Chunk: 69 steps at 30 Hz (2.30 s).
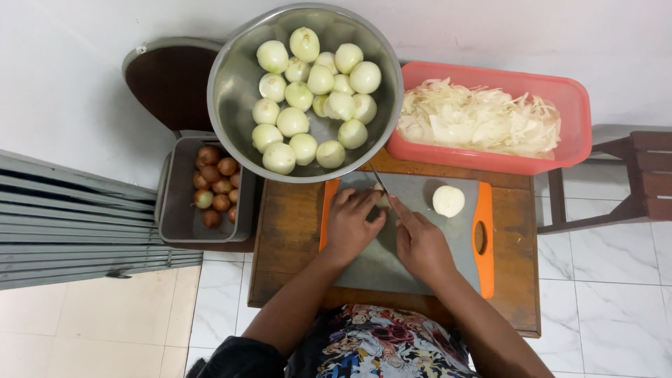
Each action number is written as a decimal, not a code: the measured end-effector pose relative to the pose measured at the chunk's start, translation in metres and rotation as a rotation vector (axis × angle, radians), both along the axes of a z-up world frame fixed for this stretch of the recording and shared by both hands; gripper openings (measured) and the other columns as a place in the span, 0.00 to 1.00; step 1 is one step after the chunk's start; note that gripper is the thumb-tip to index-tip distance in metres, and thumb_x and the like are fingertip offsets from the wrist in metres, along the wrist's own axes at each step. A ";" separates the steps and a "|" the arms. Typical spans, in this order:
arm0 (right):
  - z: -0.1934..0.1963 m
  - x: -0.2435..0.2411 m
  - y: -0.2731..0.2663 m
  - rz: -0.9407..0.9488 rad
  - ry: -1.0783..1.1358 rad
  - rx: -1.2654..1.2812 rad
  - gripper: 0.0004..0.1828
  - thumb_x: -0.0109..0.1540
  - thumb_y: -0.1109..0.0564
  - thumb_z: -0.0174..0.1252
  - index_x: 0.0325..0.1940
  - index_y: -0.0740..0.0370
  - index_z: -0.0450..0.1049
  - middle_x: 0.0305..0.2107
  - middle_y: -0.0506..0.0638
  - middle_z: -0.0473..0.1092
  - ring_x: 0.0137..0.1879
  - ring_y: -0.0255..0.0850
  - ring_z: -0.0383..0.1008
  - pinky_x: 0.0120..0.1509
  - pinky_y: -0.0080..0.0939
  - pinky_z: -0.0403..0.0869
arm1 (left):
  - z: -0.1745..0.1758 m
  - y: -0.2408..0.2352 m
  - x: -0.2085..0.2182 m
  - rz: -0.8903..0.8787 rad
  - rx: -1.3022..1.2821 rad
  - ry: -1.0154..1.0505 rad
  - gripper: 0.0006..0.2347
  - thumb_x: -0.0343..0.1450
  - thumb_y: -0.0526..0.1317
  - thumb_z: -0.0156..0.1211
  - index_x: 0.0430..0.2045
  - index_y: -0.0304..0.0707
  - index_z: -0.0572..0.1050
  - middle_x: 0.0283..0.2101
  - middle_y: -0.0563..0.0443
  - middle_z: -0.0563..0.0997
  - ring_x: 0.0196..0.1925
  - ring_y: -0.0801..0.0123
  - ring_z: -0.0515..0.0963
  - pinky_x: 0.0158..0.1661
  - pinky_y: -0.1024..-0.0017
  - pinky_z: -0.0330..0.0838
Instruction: The person slices peeled white onions into thin strips on a cutting board using a knife. Sliced onions accumulate on the board while whole peeled onions remain in a nearby bowl.
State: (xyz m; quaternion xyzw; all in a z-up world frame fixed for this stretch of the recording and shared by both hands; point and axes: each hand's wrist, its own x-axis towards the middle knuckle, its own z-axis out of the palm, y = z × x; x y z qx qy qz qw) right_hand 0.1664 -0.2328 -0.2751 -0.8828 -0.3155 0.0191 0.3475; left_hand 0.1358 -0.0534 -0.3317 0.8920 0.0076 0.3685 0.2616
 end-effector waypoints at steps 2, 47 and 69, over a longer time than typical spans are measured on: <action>0.000 0.002 0.009 0.003 0.014 0.027 0.30 0.65 0.65 0.52 0.73 0.53 0.71 0.38 0.62 0.78 0.45 0.57 0.82 0.46 0.53 0.81 | 0.004 0.001 -0.002 0.001 0.003 0.005 0.15 0.60 0.39 0.75 0.41 0.45 0.84 0.35 0.51 0.85 0.45 0.61 0.80 0.43 0.63 0.78; 0.095 -0.040 -0.016 -0.226 0.595 0.100 0.26 0.70 0.62 0.48 0.74 0.58 0.69 0.64 0.63 0.71 0.69 0.55 0.70 0.75 0.59 0.65 | 0.000 -0.004 -0.003 -0.063 0.067 -0.006 0.15 0.65 0.44 0.72 0.44 0.48 0.80 0.38 0.51 0.84 0.51 0.58 0.81 0.47 0.60 0.76; 0.079 -0.026 -0.011 -0.135 0.521 0.005 0.26 0.69 0.61 0.49 0.72 0.50 0.72 0.60 0.56 0.75 0.65 0.51 0.75 0.70 0.54 0.71 | 0.012 -0.002 -0.007 -0.149 -0.033 -0.052 0.11 0.69 0.40 0.68 0.44 0.43 0.81 0.39 0.46 0.83 0.50 0.53 0.83 0.48 0.59 0.78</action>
